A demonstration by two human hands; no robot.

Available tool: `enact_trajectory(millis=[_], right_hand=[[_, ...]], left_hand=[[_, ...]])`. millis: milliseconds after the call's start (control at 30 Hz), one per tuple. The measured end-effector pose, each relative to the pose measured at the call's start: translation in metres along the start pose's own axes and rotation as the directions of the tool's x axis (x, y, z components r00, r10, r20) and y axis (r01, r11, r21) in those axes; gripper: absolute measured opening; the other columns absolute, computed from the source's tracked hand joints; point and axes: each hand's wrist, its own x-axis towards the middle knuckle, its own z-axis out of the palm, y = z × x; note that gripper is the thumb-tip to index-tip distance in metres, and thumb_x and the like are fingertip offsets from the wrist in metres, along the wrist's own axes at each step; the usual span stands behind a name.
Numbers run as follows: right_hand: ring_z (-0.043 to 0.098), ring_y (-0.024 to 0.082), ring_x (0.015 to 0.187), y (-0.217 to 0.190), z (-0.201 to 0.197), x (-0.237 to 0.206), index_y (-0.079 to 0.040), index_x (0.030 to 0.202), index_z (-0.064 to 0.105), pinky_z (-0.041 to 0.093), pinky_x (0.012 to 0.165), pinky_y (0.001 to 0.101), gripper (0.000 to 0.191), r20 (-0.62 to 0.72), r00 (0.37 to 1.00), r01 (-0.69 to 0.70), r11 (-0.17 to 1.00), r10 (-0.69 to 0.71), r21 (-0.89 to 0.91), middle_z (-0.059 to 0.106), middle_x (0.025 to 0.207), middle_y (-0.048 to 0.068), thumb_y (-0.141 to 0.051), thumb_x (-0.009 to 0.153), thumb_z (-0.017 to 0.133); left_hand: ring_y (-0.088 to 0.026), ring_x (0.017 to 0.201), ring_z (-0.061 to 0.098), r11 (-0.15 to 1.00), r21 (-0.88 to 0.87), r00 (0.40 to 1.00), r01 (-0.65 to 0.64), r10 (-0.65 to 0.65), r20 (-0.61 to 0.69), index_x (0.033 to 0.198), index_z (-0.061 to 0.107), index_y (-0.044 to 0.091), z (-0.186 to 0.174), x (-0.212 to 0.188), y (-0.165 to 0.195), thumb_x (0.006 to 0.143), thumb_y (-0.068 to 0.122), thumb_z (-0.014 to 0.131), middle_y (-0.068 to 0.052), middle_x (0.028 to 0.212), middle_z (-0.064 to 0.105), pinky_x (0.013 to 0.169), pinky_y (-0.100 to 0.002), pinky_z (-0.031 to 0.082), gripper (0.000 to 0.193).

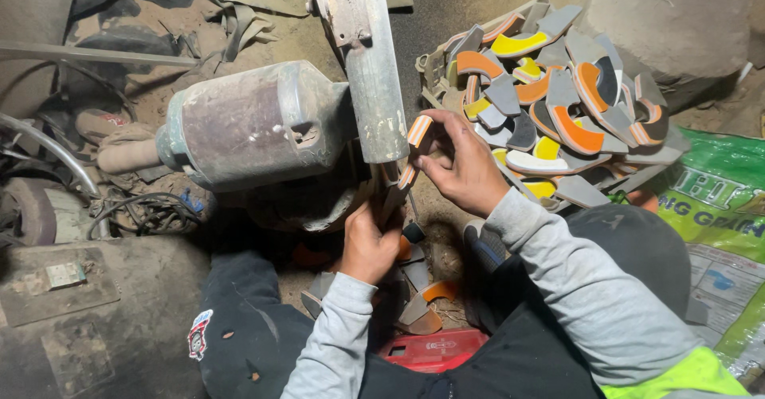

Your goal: The person sits on the floor and uses a bench grinder to smooth the edges of small, curved shoe sole pieces. They handle each piece by hand, pressing it against the rotating wheel, then set it aside.

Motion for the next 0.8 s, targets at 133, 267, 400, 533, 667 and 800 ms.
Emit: enact_trajectory(millis=[133,267,400,533,667,800], right_hand=[[0.068,0.019,0.097,-0.001,0.001,0.002,-0.001,0.136,0.052,0.056,0.089,0.0306,0.056,0.015,0.999,-0.053,0.998,0.053,0.020,0.063,0.120,0.013,-0.006,0.086,0.076],[0.067,0.019,0.097,0.001,0.001,0.003,0.000,0.136,0.052,0.055,0.090,0.0320,0.057,0.005,1.000,0.011,1.000,-0.010,-0.030,0.063,0.118,0.013,-0.005,0.085,0.078],[0.068,0.019,0.093,0.002,0.002,0.005,-0.001,0.136,0.053,0.055,0.087,0.0313,0.057,0.016,1.000,-0.026,0.999,0.026,-0.018,0.064,0.115,0.012,-0.006,0.085,0.077],[0.068,0.018,0.093,0.002,0.003,0.004,0.000,0.136,0.052,0.055,0.087,0.0314,0.057,0.013,1.000,-0.012,0.999,0.013,-0.035,0.064,0.115,0.013,-0.005,0.085,0.077],[0.067,0.016,0.090,0.003,0.009,0.003,-0.001,0.137,0.052,0.059,0.079,0.0283,0.058,0.015,0.998,-0.068,0.998,0.067,0.019,0.064,0.113,0.011,-0.005,0.085,0.077],[0.065,0.013,0.094,0.005,0.015,-0.002,-0.001,0.138,0.050,0.062,0.078,0.0268,0.057,0.031,0.989,-0.144,0.985,0.142,0.090,0.063,0.112,0.009,-0.006,0.087,0.076]], left_hand=[[-0.035,0.090,0.074,1.000,-0.015,1.000,0.027,-0.027,0.003,0.107,0.070,0.000,-0.001,0.002,0.003,0.084,0.004,0.066,-0.018,0.098,0.074,0.082,-0.039,0.057,0.024],[-0.033,0.089,0.075,0.998,-0.026,0.998,0.056,-0.056,0.007,0.108,0.071,0.001,0.000,0.003,0.004,0.085,0.003,0.067,-0.018,0.098,0.075,0.081,-0.038,0.057,0.024],[-0.033,0.089,0.075,0.998,-0.024,0.998,0.061,-0.061,-0.002,0.106,0.070,0.000,0.000,0.003,0.004,0.084,0.002,0.067,-0.018,0.097,0.074,0.081,-0.038,0.057,0.022],[-0.034,0.089,0.073,1.000,-0.008,1.000,0.026,-0.026,-0.013,0.105,0.070,-0.001,-0.002,0.004,0.005,0.084,0.001,0.068,-0.019,0.097,0.073,0.080,-0.038,0.056,0.022],[-0.032,0.074,0.069,0.993,0.014,0.993,0.117,-0.117,0.020,0.103,0.070,-0.001,-0.008,0.003,0.008,0.080,0.000,0.065,-0.017,0.089,0.071,0.070,-0.038,0.055,0.023],[-0.030,0.076,0.068,0.999,-0.021,0.999,0.031,-0.030,0.027,0.103,0.068,-0.001,-0.014,0.002,0.010,0.086,0.001,0.063,-0.016,0.087,0.068,0.071,-0.037,0.053,0.018]])
